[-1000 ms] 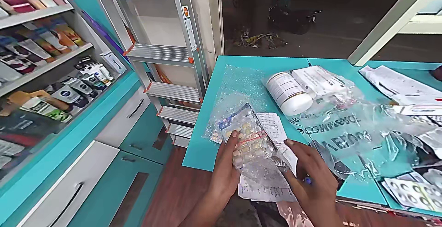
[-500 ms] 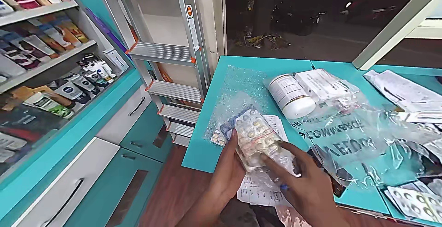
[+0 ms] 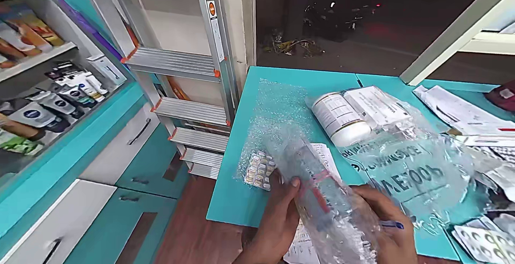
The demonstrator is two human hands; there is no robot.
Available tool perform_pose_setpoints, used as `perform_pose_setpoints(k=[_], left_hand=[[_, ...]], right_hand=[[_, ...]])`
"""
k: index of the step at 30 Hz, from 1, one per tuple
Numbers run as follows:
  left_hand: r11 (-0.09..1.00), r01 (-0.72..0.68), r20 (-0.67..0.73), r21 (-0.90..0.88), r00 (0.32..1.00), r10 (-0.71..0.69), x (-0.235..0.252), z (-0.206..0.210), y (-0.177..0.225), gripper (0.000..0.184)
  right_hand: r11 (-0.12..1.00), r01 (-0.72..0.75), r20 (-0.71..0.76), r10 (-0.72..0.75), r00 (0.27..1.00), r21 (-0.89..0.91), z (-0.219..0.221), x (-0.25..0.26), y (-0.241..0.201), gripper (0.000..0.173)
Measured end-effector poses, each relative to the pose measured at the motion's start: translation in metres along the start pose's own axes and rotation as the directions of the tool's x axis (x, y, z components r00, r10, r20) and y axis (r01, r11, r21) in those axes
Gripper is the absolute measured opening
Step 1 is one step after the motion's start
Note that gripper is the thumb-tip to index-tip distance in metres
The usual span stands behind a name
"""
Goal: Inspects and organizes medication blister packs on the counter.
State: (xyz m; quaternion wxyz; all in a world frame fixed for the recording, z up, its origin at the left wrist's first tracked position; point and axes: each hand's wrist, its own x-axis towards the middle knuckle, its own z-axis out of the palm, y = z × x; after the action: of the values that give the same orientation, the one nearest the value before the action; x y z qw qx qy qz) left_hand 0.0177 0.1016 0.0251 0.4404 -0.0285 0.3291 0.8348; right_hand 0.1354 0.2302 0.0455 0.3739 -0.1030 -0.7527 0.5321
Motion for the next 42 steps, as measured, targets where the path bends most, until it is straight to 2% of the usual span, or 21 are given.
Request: perform_pose_setpoints(k=[1, 4, 6, 7, 8, 10, 12, 14, 16, 19, 23, 28, 30, 32, 34, 36, 37, 39, 42], left_hand=[[0.999, 0.003, -0.014, -0.037, 1.0, -0.003, 0.0, -0.001, 0.002, 0.073], [0.989, 0.034, -0.017, -0.145, 0.999, -0.037, -0.003, -0.002, 0.006, 0.044], [0.988, 0.064, -0.002, -0.138, 0.998, -0.065, -0.002, -0.004, 0.009, 0.039], [0.989, 0.065, -0.006, -0.13, 0.998, -0.066, -0.001, -0.006, 0.01, 0.042], [0.991, 0.056, -0.022, -0.122, 0.998, -0.059, 0.0, -0.007, 0.012, 0.045], [0.997, 0.014, -0.046, -0.08, 0.999, -0.017, 0.002, -0.008, 0.017, 0.044], [0.999, -0.022, -0.061, -0.05, 0.998, 0.019, 0.003, -0.008, 0.023, 0.041], [0.999, -0.019, -0.067, -0.051, 0.998, 0.015, 0.0, -0.011, 0.027, 0.044], [0.999, -0.022, -0.067, -0.047, 0.998, 0.019, -0.002, -0.013, 0.03, 0.046], [0.998, -0.055, -0.072, -0.04, 0.996, 0.052, -0.004, -0.018, 0.034, 0.045], [0.991, -0.131, -0.103, -0.001, 0.986, 0.13, -0.008, -0.024, 0.034, 0.049], [0.954, -0.3, -0.137, 0.006, 0.945, 0.298, -0.008, -0.023, 0.026, 0.056], [0.924, -0.382, -0.149, 0.005, 0.913, 0.378, -0.006, -0.019, 0.021, 0.06], [0.894, -0.449, -0.169, -0.003, 0.881, 0.442, -0.003, -0.011, 0.016, 0.061], [0.891, -0.452, -0.189, -0.031, 0.878, 0.439, 0.002, -0.003, 0.013, 0.056], [0.923, -0.38, -0.224, -0.058, 0.906, 0.359, 0.007, 0.003, 0.013, 0.048], [0.945, -0.321, -0.235, -0.065, 0.925, 0.299, 0.009, 0.004, 0.013, 0.049], [0.974, -0.22, -0.237, -0.05, 0.95, 0.203, 0.012, 0.005, 0.012, 0.055], [0.98, -0.198, -0.209, -0.037, 0.96, 0.186, 0.015, 0.014, 0.005, 0.056]], right_hand=[[0.998, -0.056, 0.021, 0.055, 0.998, 0.021, -0.002, 0.0, -0.001, 0.023], [0.992, -0.122, 0.086, 0.122, 0.989, -0.011, -0.005, 0.0, -0.004, 0.029], [0.98, -0.034, 0.042, 0.043, 0.998, -0.197, -0.002, -0.004, -0.004, 0.046], [0.938, 0.051, 0.029, -0.044, 0.999, -0.343, -0.002, -0.007, -0.003, 0.058], [0.863, 0.126, 0.045, -0.12, 0.992, -0.488, -0.004, -0.011, -0.002, 0.061], [0.69, 0.275, 0.153, -0.235, 0.96, -0.669, -0.007, -0.015, -0.009, 0.049], [0.57, 0.395, 0.275, -0.289, 0.917, -0.72, -0.004, -0.017, -0.017, 0.03], [0.502, 0.483, 0.369, -0.315, 0.875, -0.717, 0.0, -0.019, -0.018, 0.022], [0.535, 0.491, 0.359, -0.338, 0.87, -0.687, 0.005, -0.018, -0.014, 0.019], [0.659, 0.428, 0.312, -0.295, 0.903, -0.618, 0.016, -0.019, -0.012, 0.017], [0.799, 0.246, 0.273, -0.108, 0.956, -0.549, 0.029, -0.026, -0.024, 0.02], [0.926, 0.022, 0.318, 0.108, 0.942, -0.377, 0.033, -0.021, -0.033, 0.036], [0.946, -0.088, 0.227, 0.164, 0.96, -0.313, 0.037, -0.017, -0.03, 0.043], [0.953, -0.13, 0.134, 0.172, 0.976, -0.275, 0.042, -0.012, -0.028, 0.045], [0.96, -0.043, 0.095, 0.071, 0.993, -0.275, 0.043, -0.01, -0.026, 0.035], [0.935, 0.175, 0.19, -0.12, 0.975, -0.307, 0.038, -0.011, -0.024, 0.019], [0.901, 0.297, 0.276, -0.212, 0.937, -0.317, 0.036, -0.011, -0.022, 0.012], [0.816, 0.485, 0.407, -0.346, 0.846, -0.315, 0.036, -0.013, -0.015, 0.013], [0.788, 0.533, 0.466, -0.363, 0.807, -0.308, 0.027, -0.013, -0.012, 0.016]])
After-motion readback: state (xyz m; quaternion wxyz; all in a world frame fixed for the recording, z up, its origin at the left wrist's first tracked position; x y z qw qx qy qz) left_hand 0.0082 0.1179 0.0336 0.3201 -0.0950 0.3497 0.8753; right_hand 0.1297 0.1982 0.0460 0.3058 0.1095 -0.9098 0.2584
